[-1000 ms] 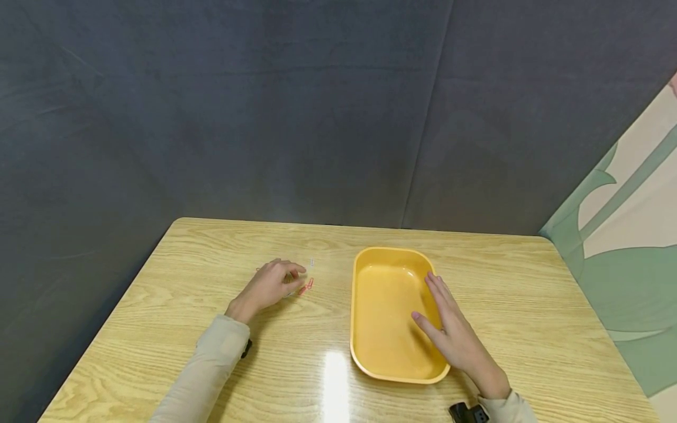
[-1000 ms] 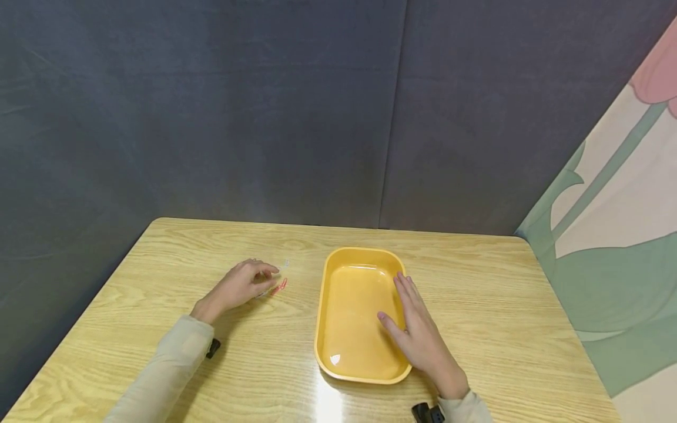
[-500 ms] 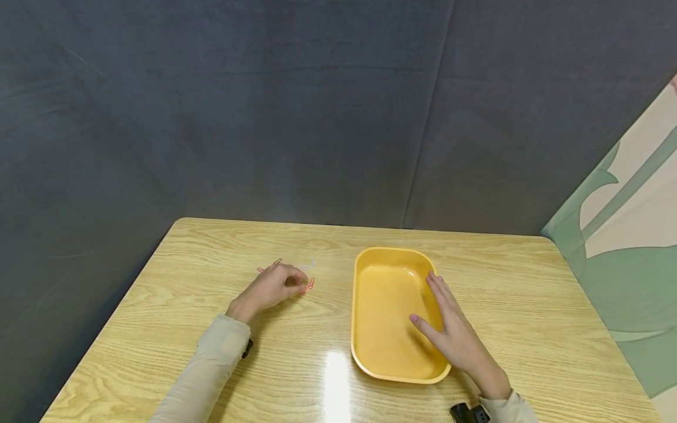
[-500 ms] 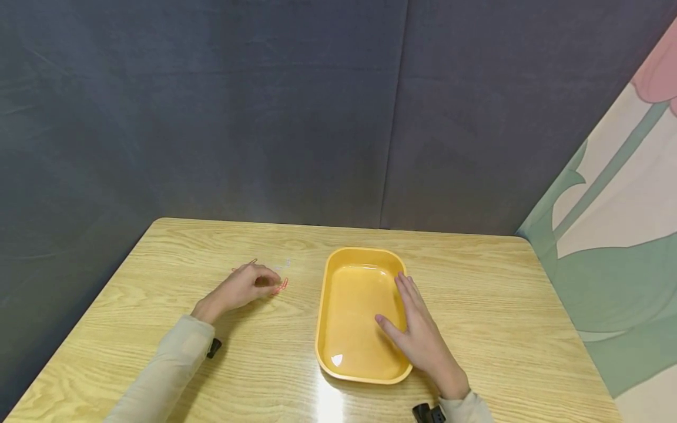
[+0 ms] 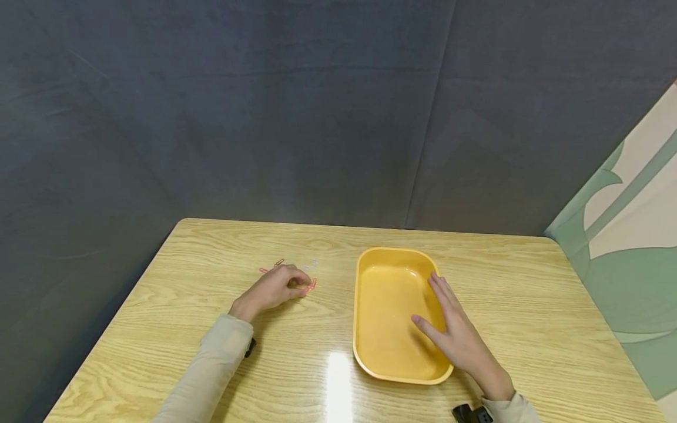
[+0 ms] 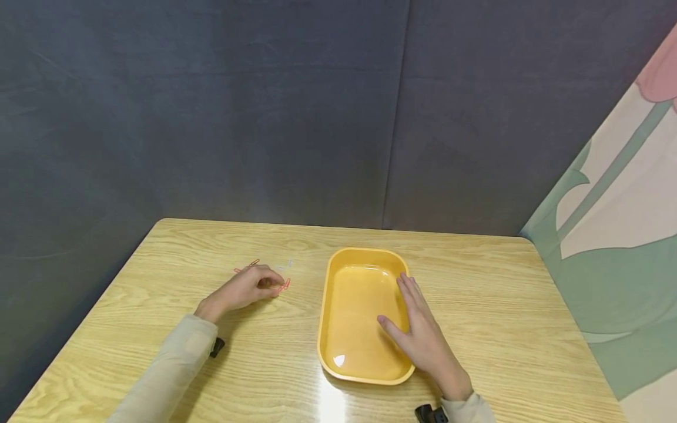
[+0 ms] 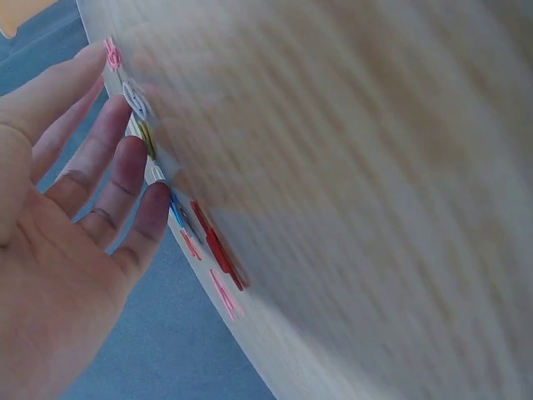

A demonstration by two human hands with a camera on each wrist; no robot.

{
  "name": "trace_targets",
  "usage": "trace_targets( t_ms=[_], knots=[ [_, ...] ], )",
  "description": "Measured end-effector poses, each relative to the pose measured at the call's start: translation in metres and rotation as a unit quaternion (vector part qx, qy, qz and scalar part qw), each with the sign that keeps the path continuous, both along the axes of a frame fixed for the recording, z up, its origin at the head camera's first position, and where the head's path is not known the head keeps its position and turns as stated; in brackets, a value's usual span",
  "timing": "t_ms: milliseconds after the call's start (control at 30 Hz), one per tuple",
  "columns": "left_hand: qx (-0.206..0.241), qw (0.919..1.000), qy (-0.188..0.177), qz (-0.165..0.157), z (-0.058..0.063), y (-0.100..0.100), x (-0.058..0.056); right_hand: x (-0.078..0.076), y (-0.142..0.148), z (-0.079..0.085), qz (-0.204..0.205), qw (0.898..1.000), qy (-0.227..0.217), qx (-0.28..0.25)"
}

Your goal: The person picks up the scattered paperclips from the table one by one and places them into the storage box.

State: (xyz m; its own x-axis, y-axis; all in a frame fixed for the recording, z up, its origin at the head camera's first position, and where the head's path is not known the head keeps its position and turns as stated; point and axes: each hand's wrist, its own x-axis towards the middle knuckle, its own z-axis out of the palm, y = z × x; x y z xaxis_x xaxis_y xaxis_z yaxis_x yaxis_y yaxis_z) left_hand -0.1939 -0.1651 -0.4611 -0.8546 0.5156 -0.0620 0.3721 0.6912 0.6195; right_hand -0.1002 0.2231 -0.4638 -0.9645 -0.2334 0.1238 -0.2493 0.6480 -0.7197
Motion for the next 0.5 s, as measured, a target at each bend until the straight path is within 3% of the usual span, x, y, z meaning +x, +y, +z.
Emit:
trace_targets(
  t_ms=[500],
  knots=[
    [-0.03, 0.9995, -0.004, 0.005, 0.0023, 0.0055, -0.0033, 0.0003, 0.0, 0.0012, 0.0, 1.0, -0.004, 0.0]
  ],
)
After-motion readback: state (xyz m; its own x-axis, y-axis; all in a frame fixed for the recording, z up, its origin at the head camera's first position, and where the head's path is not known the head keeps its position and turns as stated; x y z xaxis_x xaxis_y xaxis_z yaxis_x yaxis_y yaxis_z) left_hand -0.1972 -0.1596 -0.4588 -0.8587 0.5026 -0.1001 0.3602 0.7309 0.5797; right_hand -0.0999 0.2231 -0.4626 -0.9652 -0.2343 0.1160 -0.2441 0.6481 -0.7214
